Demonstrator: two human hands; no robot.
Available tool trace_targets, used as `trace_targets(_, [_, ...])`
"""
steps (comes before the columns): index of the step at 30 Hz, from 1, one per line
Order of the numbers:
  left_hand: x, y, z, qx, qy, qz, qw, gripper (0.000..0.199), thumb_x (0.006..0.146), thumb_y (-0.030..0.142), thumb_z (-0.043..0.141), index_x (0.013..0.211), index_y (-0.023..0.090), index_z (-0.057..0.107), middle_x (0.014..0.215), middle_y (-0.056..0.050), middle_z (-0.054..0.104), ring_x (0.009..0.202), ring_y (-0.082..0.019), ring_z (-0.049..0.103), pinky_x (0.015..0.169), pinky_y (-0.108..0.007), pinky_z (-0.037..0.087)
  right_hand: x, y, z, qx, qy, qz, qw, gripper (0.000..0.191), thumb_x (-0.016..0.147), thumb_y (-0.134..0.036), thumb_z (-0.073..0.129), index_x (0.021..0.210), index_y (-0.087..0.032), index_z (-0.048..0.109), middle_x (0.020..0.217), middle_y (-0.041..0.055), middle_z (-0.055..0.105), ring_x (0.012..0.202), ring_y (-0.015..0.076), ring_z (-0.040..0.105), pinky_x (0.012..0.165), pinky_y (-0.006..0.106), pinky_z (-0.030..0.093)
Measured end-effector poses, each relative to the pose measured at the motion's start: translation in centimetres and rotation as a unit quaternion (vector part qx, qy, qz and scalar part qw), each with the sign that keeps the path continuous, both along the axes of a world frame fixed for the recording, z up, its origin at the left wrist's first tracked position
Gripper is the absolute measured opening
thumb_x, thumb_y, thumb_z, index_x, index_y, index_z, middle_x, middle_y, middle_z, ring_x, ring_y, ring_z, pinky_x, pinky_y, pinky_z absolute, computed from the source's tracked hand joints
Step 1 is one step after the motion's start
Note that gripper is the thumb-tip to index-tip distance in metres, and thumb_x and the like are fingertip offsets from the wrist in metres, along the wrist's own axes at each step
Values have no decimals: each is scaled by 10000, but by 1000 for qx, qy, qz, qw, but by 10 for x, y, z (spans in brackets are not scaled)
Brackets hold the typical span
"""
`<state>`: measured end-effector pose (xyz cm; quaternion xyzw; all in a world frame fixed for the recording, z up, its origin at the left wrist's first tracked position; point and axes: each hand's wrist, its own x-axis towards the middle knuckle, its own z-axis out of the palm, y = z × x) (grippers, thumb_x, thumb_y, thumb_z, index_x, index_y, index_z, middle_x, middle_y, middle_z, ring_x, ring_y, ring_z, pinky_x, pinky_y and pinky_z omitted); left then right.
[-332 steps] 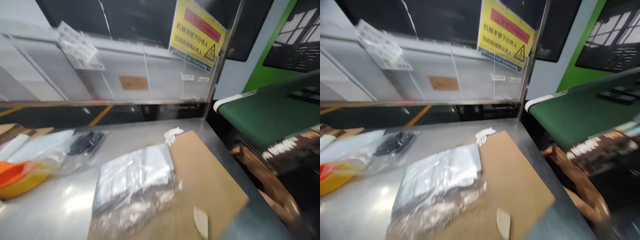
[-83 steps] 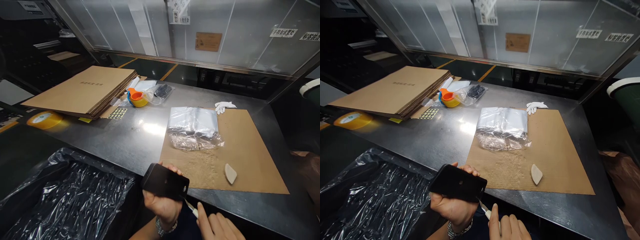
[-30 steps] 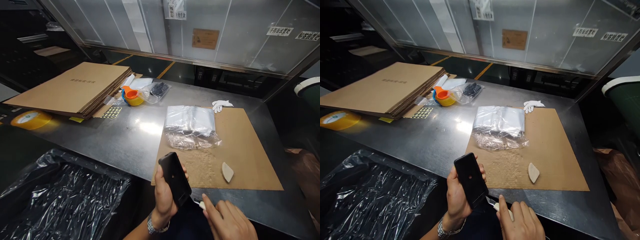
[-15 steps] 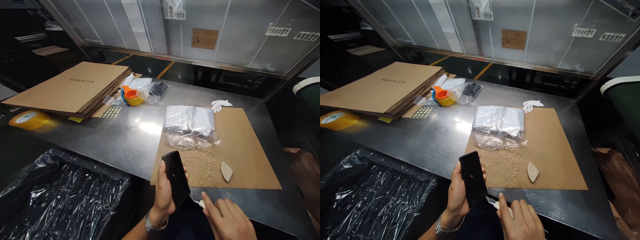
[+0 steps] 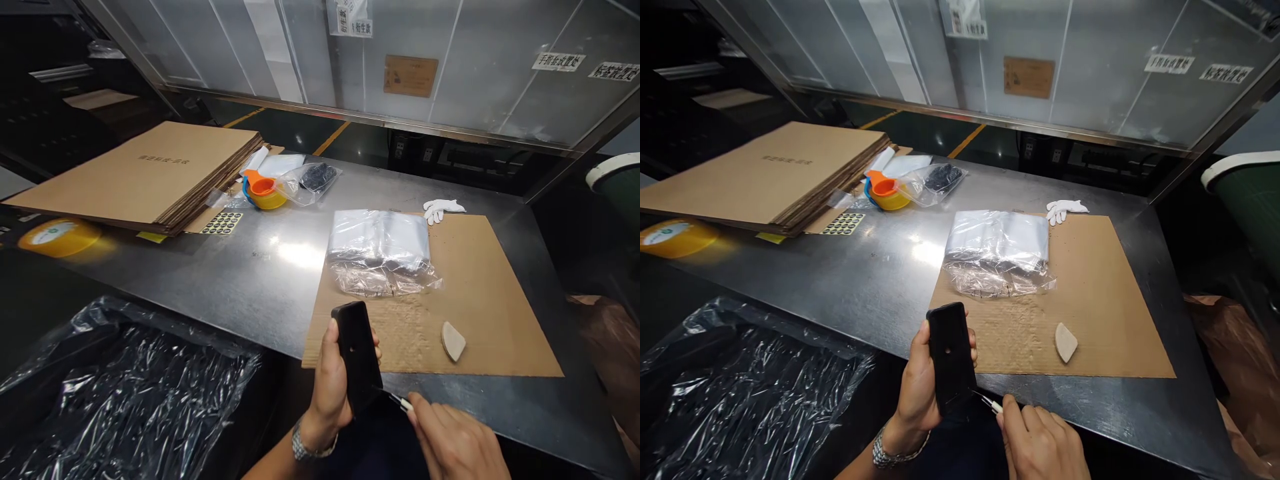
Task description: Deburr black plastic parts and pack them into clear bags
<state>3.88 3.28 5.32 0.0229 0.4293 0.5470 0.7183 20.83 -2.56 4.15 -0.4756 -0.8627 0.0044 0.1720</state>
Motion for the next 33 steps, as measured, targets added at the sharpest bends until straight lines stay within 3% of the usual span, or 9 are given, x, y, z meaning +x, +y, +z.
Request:
trace_targets(5, [3, -2, -3, 29, 51, 12, 998, 508, 794, 585, 464, 907, 124, 647, 707, -57, 629, 565, -136, 557, 505, -232, 460, 1, -3, -12, -20, 5, -12, 1000, 285, 962, -220, 324, 938, -156, 601, 516, -48, 525, 399, 72, 495, 423, 226, 273])
trace_targets(8, [6, -5, -8, 61, 102, 31, 992, 513, 770, 600, 485, 804, 116, 650, 706, -72, 636, 564, -148, 560, 503, -247, 461, 0, -3, -18, -206, 104, -37, 972, 353, 972, -287, 278, 780, -178, 554, 469, -61, 480, 364, 68, 446, 401, 207, 248])
trace_targets(13, [7, -4, -8, 110, 89, 43, 989, 504, 766, 604, 483, 757, 129, 651, 708, -63, 636, 585, -144, 563, 541, -244, 472, -3, -1, -22, -607, 343, 18, 717, 516, 924, -540, 277, 787, -151, 588, 479, -71, 365, 396, 46, 318, 406, 152, 272])
trace_targets(15, [5, 0, -7, 90, 45, 14, 995, 495, 789, 584, 467, 761, 124, 649, 700, -63, 633, 575, -136, 561, 513, -225, 459, -4, 0, -20, -638, 393, 54, 660, 547, 872, -606, 349, 741, -138, 599, 541, -51, 382, 457, 45, 315, 428, 149, 265])
trace_targets(17, [2, 6, -7, 45, -14, -21, 999, 475, 820, 555, 441, 819, 127, 647, 679, -56, 625, 544, -123, 556, 474, -201, 438, -3, 3, -14, -634, 421, 57, 646, 531, 853, -622, 374, 763, -144, 587, 560, -48, 390, 482, 51, 326, 444, 155, 261])
trace_targets(19, [0, 11, -10, -13, -72, -61, 995, 466, 851, 536, 400, 893, 137, 636, 652, -44, 614, 499, -108, 544, 435, -179, 410, -2, 7, -6, -589, 418, 25, 691, 464, 844, -604, 414, 803, -164, 555, 562, -53, 389, 497, 64, 344, 460, 171, 273])
trace_targets(23, [6, 13, -21, -103, -154, -151, 971, 509, 878, 536, 325, 913, 127, 627, 625, -53, 619, 471, -130, 564, 423, -202, 417, -3, 17, 6, -372, 313, -32, 873, 272, 873, -408, 488, 718, -186, 502, 605, -30, 453, 563, 97, 417, 534, 208, 322])
trace_targets(25, [11, 9, -26, -125, -176, -181, 960, 525, 880, 538, 312, 891, 122, 633, 624, -63, 633, 481, -149, 583, 443, -228, 439, -6, 20, 7, -290, 249, -5, 924, 231, 893, -331, 475, 714, -189, 505, 611, -19, 504, 552, 103, 444, 537, 221, 318])
trace_targets(33, [24, -4, -33, -148, -156, -225, 950, 590, 858, 557, 350, 651, 81, 630, 524, -70, 603, 460, -129, 566, 466, -206, 428, -21, 24, 4, -178, 107, 36, 978, 439, 894, -528, 388, 619, -198, 479, 532, -8, 565, 458, 131, 524, 464, 248, 264])
